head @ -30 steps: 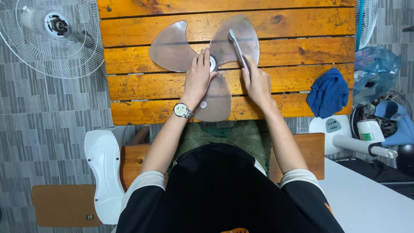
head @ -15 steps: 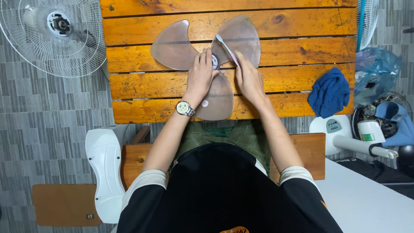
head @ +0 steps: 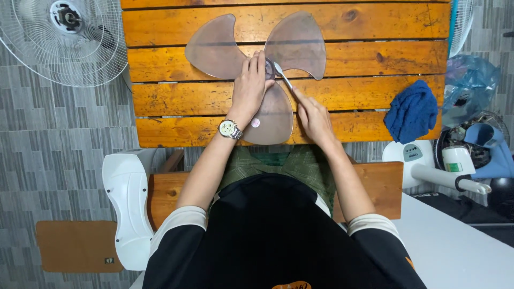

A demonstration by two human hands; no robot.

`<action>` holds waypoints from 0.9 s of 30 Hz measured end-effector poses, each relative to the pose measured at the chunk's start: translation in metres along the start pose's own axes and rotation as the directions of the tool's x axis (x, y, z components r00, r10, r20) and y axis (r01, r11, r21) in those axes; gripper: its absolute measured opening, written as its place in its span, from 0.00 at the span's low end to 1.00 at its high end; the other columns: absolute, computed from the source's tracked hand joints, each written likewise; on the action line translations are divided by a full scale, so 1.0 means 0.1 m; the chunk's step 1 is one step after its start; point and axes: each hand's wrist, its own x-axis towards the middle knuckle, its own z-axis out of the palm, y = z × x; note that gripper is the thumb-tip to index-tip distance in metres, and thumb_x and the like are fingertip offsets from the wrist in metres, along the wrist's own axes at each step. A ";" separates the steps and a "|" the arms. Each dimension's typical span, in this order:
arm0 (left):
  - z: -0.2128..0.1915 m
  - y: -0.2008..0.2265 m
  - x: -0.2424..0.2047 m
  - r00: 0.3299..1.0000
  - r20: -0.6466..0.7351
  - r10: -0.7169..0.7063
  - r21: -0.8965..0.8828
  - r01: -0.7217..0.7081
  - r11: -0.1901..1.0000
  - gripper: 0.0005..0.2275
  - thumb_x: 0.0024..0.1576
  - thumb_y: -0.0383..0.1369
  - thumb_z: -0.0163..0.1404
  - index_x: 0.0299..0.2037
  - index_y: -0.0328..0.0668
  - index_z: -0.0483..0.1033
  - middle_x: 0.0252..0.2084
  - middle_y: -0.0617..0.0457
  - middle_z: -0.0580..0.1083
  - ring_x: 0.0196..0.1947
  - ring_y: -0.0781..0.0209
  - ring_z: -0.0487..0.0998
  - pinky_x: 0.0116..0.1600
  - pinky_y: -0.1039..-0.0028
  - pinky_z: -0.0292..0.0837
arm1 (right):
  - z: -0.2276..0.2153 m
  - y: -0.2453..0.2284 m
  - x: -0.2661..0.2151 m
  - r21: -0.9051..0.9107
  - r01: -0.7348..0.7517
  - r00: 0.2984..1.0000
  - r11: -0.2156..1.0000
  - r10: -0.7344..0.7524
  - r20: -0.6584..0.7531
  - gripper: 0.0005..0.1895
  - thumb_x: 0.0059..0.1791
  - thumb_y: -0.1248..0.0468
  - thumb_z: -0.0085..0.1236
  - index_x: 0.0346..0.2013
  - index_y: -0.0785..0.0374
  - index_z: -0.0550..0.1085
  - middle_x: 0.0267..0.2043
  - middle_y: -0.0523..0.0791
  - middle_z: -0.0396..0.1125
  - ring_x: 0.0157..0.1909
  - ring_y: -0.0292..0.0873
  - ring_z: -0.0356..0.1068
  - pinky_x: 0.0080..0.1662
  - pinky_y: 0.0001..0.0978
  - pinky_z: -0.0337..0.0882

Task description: Cleaning plastic fan blades using a toothbrush and a cloth on a wooden table

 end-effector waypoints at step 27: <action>-0.18 0.04 -0.03 0.999 0.041 -0.015 -0.047 0.017 0.999 0.35 0.55 0.45 0.58 0.68 0.31 0.59 0.61 0.38 0.69 0.62 0.44 0.71 0.51 0.61 0.81 | -0.14 -0.07 0.32 -0.181 -0.068 0.997 0.981 0.073 0.019 0.28 0.57 0.62 0.40 0.72 0.40 0.63 0.40 0.53 0.70 0.40 0.65 0.74 0.40 0.63 0.74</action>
